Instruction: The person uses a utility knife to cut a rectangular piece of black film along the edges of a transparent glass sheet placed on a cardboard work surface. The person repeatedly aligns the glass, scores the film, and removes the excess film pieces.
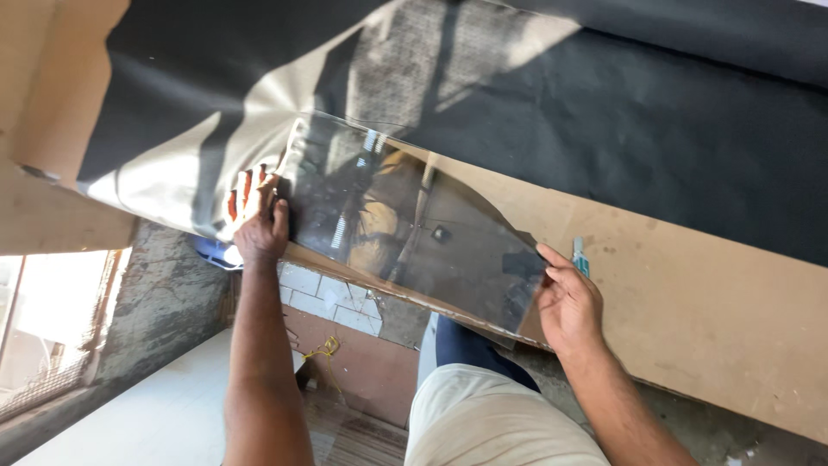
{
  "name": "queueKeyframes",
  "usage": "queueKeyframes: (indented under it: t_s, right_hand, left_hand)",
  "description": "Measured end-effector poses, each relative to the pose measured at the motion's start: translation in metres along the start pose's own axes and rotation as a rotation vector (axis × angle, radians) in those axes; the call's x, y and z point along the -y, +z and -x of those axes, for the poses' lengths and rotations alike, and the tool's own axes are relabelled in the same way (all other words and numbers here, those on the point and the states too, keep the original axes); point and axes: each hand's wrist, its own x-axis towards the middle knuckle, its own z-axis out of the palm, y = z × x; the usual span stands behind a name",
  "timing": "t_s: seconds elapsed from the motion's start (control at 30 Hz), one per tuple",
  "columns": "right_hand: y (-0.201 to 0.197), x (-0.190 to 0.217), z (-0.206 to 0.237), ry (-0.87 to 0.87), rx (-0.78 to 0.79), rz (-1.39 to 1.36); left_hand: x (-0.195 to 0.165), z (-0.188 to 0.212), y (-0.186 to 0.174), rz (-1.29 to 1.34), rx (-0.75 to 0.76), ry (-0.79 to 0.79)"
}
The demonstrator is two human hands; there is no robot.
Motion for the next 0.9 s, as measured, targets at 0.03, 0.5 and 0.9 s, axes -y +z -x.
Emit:
queueKeyframes:
  t_s: [0.03, 0.5, 0.9]
  right_hand:
    - [0.000, -0.003, -0.002, -0.035, -0.010, 0.042]
    - [0.048, 0.000, -0.019, 0.332, -0.161, 0.133]
    - [0.007, 0.001, -0.008, 0.071, -0.238, 0.882]
  left_hand:
    - [0.001, 0.000, 0.000, -0.049, -0.058, 0.051]
    - [0.012, -0.046, 0.008, 0.052, 0.151, -0.199]
    - [-0.001, -0.063, 0.000, -0.084, 0.233, -0.181]
